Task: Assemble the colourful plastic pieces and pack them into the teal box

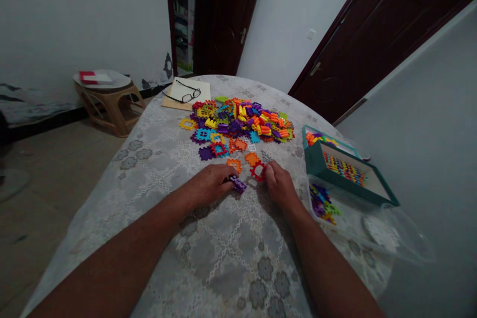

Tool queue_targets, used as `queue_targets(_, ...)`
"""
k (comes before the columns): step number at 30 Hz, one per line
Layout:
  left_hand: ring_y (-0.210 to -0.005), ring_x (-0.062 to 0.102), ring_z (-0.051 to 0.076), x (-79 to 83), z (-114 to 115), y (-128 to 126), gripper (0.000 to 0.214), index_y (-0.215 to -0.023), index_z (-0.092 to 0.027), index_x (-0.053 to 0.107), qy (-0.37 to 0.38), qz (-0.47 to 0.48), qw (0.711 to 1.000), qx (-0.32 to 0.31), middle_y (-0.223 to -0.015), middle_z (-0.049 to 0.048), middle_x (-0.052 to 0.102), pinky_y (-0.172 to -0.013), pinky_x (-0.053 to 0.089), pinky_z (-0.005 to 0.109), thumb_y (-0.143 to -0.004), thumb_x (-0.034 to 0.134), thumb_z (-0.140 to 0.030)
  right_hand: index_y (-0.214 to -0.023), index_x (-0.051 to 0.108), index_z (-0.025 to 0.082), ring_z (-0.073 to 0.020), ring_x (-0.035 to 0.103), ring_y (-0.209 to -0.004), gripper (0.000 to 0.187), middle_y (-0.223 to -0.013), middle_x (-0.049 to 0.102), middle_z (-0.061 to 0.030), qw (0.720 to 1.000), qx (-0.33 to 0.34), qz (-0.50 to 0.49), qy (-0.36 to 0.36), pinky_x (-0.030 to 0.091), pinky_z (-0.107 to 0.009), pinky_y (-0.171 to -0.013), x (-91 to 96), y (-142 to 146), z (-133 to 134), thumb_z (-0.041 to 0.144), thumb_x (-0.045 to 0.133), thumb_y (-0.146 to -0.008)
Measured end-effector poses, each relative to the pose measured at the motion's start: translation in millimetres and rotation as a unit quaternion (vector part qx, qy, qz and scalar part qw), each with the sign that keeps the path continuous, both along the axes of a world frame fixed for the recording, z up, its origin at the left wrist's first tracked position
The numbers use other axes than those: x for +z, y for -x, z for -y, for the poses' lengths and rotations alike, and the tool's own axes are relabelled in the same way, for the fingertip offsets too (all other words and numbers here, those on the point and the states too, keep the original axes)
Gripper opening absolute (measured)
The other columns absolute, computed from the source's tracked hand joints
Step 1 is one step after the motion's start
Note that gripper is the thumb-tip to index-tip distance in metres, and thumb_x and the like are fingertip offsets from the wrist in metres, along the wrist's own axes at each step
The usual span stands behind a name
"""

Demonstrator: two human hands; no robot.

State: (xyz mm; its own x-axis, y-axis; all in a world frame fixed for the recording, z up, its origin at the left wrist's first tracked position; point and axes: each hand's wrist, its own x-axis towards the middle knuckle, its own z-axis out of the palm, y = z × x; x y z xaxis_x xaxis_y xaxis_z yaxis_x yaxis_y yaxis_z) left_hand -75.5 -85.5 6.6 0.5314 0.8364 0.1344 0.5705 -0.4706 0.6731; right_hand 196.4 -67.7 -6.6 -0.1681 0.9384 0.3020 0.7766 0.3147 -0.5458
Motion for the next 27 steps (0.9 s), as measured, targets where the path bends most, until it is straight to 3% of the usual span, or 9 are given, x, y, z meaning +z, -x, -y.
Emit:
queue_targets(6, -0.099, 0.071, 0.019, 4.0, 1.3, -0.6, 0.018, -0.107, -0.024, 0.077, 0.011, 0.014, 1.000, -0.013, -0.107, 0.0036, 0.079, -0.092, 0.050, 0.030, -0.099, 0.061, -0.023, -0.089, 0.060, 0.023, -0.0192, 0.059, -0.080, 0.028, -0.085, 0.063, -0.0032, 0.992, 0.121, -0.023, -0.033, 0.043, -0.030, -0.075, 5.9, 18.2, 10.5, 0.036, 0.045, -0.109)
queue_targets(11, -0.101, 0.071, 0.021, 3.0, 0.5, -0.5, 0.020, -0.113, -0.020, 0.075, -0.008, 0.005, 1.000, 0.008, -0.110, 0.0063, 0.078, -0.093, 0.050, 0.031, -0.097, 0.063, -0.021, -0.094, 0.065, 0.022, -0.0191, 0.062, -0.083, 0.025, -0.087, 0.066, -0.0044, 0.985, 0.164, -0.042, -0.036, 0.046, -0.030, -0.077, 14.1, 32.1, 22.6, 0.033, 0.049, -0.109)
queue_targets(15, -0.100, 0.072, 0.021, 3.1, 0.6, -0.4, 0.020, -0.113, -0.021, 0.074, -0.006, 0.000, 1.000, 0.014, -0.109, 0.0055, 0.079, -0.091, 0.050, 0.030, -0.097, 0.063, -0.020, -0.092, 0.067, 0.022, -0.0176, 0.062, -0.077, 0.022, -0.084, 0.065, -0.0028, 0.983, 0.172, -0.058, -0.040, 0.045, -0.029, -0.074, 14.5, 32.5, 24.8, 0.032, 0.054, -0.107)
queue_targets(21, -0.107, 0.074, 0.023, 8.7, 2.6, -3.8, 0.028, -0.123, -0.024, 0.072, 0.010, -0.017, 0.998, 0.052, -0.117, 0.0063, 0.080, -0.096, 0.053, 0.033, -0.097, 0.064, -0.023, -0.091, 0.067, 0.021, -0.0178, 0.061, -0.077, 0.021, -0.085, 0.065, -0.0035, 0.989, 0.109, -0.023, -0.099, 0.045, -0.030, -0.074, 7.6, 31.4, 22.8, 0.030, 0.056, -0.106)
queue_targets(27, -0.116, 0.073, 0.026, 7.6, 3.0, -4.4, 0.035, -0.131, -0.025, 0.072, 0.009, -0.021, 0.998, 0.064, -0.125, 0.0078, 0.079, -0.102, 0.053, 0.035, -0.097, 0.065, -0.024, -0.092, 0.069, 0.022, -0.0180, 0.063, -0.077, 0.018, -0.083, 0.067, -0.0034, 0.986, 0.148, -0.028, -0.079, 0.048, -0.030, -0.073, 6.8, 39.9, 27.4, 0.030, 0.059, -0.104)
